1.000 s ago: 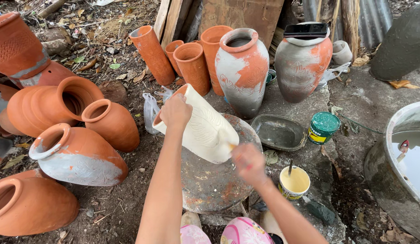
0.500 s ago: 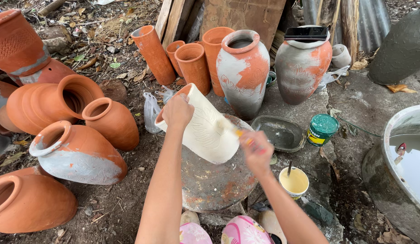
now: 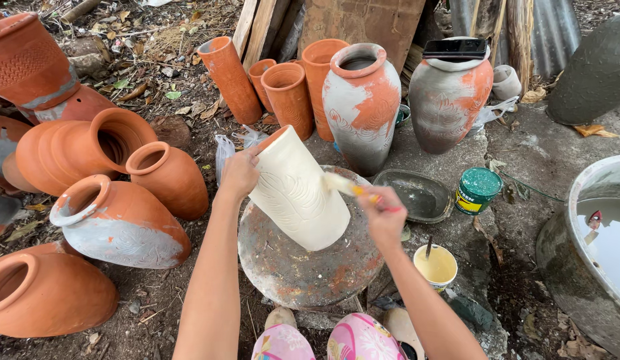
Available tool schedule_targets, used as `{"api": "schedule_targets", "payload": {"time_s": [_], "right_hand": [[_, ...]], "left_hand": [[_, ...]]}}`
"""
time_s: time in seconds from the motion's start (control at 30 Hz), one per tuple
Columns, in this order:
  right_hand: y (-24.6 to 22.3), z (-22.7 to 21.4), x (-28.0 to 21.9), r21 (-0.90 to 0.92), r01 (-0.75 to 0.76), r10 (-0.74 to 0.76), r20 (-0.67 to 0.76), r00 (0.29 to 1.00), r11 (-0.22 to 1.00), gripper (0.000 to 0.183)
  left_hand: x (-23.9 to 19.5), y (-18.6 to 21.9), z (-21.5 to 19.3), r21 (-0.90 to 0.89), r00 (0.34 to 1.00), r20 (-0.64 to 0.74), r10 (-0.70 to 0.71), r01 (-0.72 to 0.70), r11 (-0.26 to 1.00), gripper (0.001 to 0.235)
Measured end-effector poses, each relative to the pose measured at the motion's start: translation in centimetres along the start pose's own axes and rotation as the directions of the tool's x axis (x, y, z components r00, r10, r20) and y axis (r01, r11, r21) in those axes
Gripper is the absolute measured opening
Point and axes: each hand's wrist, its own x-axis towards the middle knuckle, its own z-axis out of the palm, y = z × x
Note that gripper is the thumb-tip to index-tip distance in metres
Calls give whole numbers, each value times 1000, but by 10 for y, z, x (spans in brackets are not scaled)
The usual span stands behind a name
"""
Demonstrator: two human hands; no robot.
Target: The person applies a white coating to the exterior and interior of a clay pot using a brush, rotating the pot on a stand to cover all sides.
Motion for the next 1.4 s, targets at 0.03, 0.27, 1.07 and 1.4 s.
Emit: {"api": "schedule_targets", "payload": {"time_s": [0.03,0.27,1.07,1.4], "right_hand": [[-6,2,-10,-193,196,-180,95,979,962,13],[-33,1,-67,-1,389,-307,612,729,921,23],[-36,12,53,44,-150,122,379,917,988,15],[-15,-43,-65,-35,172,-123,569,813,984,20]], "left_hand": [[3,0,3,7,1000,-11,16,-16,1000,36],[17,-17,10,-46,982,-23,189,-190,981,40],[-3,-62,-26,-157,936,85,343,-327,932,42],[-1,-84,-28,-252,990,86,109,-84,964,33]]}}
